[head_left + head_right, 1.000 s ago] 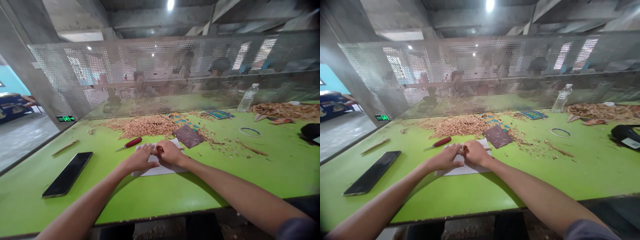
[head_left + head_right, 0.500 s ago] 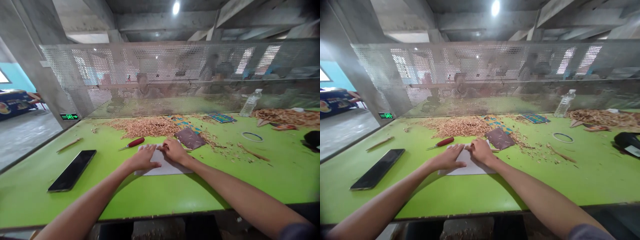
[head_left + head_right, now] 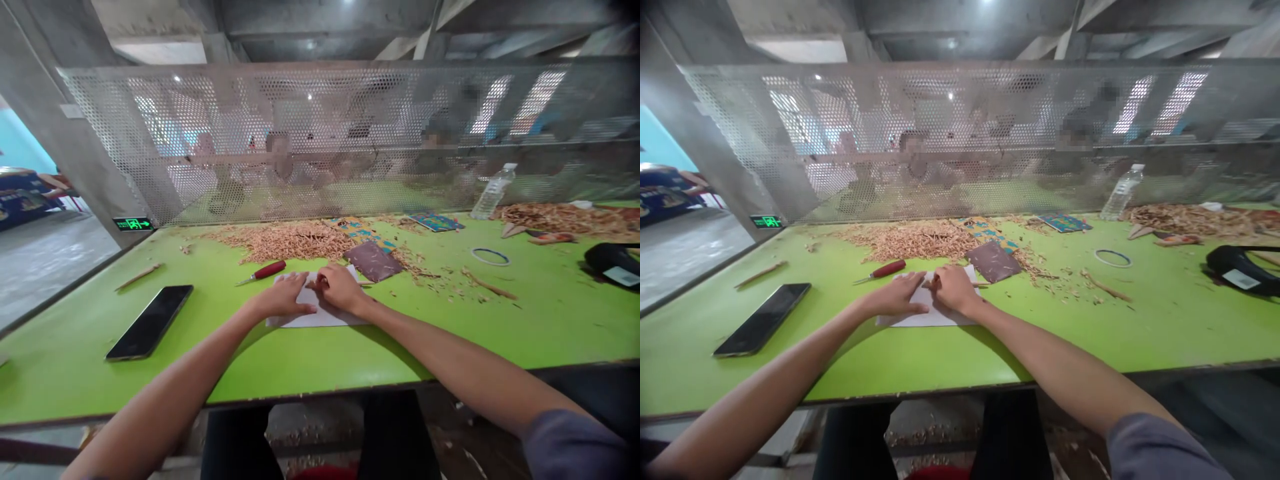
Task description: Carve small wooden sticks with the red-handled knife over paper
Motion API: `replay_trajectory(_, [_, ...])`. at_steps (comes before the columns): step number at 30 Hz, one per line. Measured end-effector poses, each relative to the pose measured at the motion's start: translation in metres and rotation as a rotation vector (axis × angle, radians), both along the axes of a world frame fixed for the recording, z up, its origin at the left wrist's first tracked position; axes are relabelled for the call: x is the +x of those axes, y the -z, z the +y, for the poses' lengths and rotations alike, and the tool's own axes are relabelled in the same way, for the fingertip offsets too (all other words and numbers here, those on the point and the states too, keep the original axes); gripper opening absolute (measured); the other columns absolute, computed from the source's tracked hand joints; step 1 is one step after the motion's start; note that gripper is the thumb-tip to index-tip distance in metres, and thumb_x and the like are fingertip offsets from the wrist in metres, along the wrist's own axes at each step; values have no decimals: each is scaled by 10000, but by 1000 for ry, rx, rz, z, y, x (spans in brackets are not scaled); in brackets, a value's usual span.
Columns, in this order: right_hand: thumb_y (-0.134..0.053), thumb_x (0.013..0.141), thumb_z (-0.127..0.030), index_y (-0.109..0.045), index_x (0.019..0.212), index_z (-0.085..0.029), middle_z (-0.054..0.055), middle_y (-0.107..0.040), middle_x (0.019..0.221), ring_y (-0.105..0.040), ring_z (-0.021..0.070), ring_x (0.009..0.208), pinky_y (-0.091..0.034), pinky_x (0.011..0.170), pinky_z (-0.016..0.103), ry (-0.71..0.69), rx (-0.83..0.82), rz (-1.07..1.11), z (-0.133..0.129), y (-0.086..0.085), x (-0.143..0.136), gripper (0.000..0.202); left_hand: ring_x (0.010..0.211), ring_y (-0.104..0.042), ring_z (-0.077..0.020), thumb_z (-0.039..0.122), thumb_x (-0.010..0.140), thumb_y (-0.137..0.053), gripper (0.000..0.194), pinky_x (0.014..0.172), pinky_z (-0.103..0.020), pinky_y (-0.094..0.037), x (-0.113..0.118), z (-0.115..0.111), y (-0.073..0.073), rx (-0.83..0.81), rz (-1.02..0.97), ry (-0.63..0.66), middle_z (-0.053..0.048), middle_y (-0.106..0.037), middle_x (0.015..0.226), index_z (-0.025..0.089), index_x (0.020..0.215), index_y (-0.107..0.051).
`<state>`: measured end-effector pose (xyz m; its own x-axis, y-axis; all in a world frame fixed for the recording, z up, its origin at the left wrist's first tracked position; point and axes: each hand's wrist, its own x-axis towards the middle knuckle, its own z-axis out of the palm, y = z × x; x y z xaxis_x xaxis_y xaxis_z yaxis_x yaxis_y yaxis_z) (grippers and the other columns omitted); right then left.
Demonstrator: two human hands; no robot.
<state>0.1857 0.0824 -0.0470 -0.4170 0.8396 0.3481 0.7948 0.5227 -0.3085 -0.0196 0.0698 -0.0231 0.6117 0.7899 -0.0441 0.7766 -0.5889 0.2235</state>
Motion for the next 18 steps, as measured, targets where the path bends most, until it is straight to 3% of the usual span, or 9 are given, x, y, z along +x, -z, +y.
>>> replay_trajectory(4, [-660,876,-190,-699,866,-159,75,-686,875,-572,198,791,-340,695,292,-100,-4,-20,-8,-2,-7,52,1438,-454,-399,618,879,-640,845,1120,-451,-401,-2,2,-2,-7,2,26,-219,-484,1559,127,1517,-380])
replay_trajectory(10, [-620,919,-217,-706,847,-141,117,-687,900,-586,225,838,-343,728,308,18,60,-34,4,-2,5,135,1437,-457,-399,672,846,-643,964,1141,-445,-381,-4,8,-4,-18,24,24,-230,-415,1610,122,1563,-307])
replay_trajectory(16, [-668,894,-196,-686,837,-141,80,-687,882,-563,185,782,-357,718,280,-295,78,41,-4,0,-10,81,1282,-592,-351,597,846,-681,792,1040,-400,-466,-8,10,-10,-47,-68,109,-183,-588,1447,153,1455,-437])
replay_trajectory(18, [-672,903,-214,-684,820,-142,71,-681,861,-553,177,762,-349,703,276,-331,77,53,0,0,-8,111,1281,-593,-348,610,845,-679,805,1032,-399,-470,-9,11,-9,-47,-81,117,-175,-585,1453,166,1467,-425])
